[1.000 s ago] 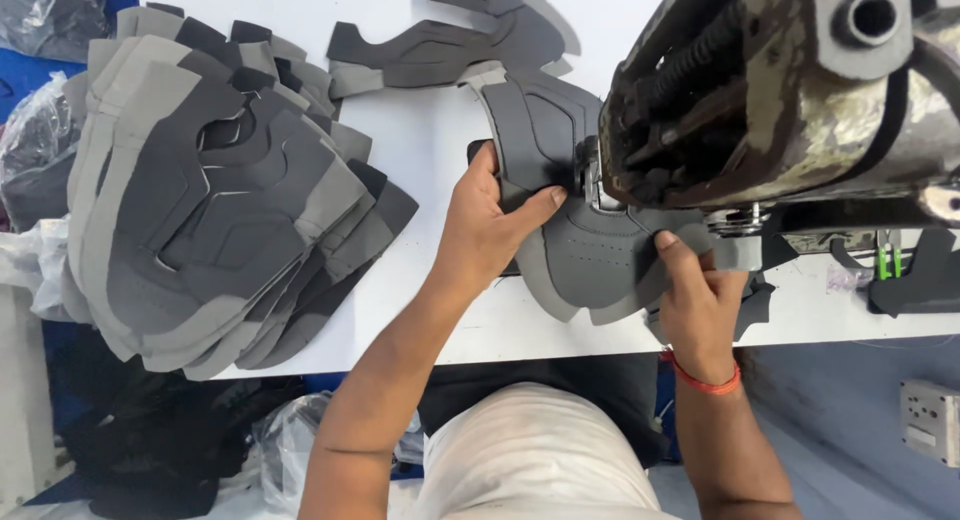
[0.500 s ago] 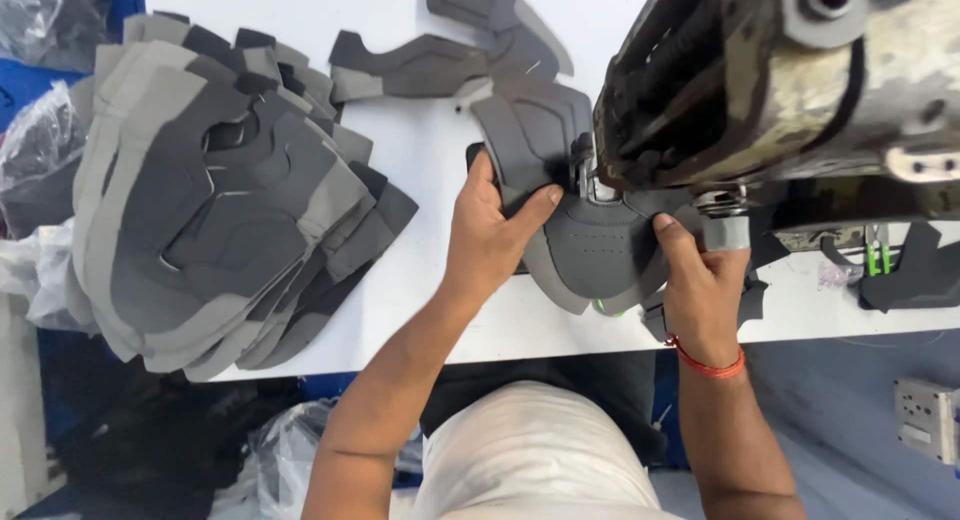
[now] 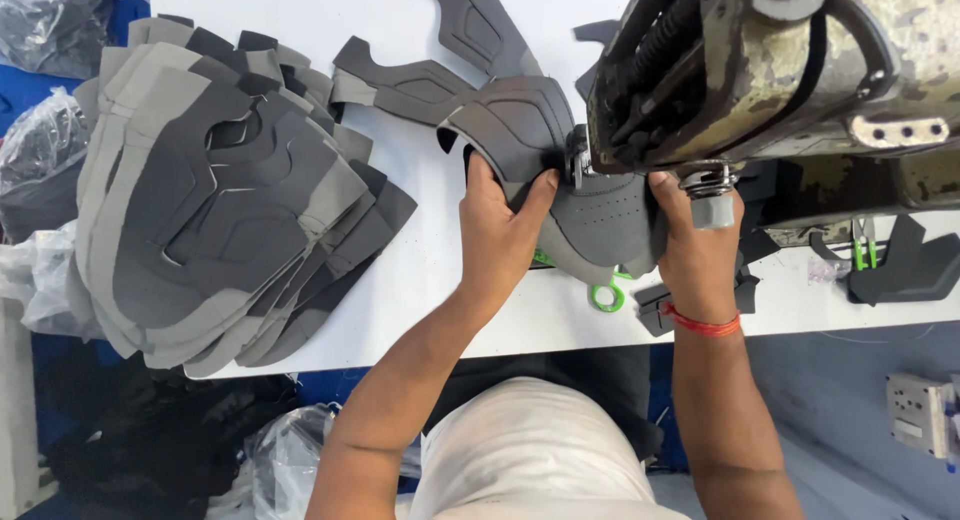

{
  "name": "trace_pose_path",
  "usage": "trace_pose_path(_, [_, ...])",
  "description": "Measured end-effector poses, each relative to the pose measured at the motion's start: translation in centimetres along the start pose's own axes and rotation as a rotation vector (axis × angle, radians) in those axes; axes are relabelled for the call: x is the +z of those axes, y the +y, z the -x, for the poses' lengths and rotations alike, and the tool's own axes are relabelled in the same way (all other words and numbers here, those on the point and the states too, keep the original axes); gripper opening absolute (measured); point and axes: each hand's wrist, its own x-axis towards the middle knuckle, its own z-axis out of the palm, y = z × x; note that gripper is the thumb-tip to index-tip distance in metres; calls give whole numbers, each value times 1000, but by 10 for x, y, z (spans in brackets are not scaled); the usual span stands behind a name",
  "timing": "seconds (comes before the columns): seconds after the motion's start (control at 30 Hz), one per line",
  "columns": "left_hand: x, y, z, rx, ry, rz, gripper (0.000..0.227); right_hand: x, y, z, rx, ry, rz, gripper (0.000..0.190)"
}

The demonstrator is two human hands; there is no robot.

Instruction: The person sews gray and black shoe parts using a sewing machine, aligning the pieces under the needle and guiding them through the machine. They use green scissors to cut threads and trim excess material, then place the finished parts on the table.

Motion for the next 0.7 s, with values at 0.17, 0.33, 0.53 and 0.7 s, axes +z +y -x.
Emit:
trace_pose_path(0.17, [0, 1, 2, 15, 4, 37, 40, 8, -5, -2, 57, -100, -337, 22])
trace_pose_path(0.33, [-10, -24, -6, 41, -38, 20, 34, -1, 25, 7, 169, 7, -584, 26])
trace_pose_path(0.53, [-45, -71, -28, -283, 176, 439, 42, -39, 74, 54, -101, -274, 628, 25])
trace_pose_path(0.7, [-45, -114, -58, -444, 93, 279, 73, -29, 66, 60, -352, -457, 1226, 28])
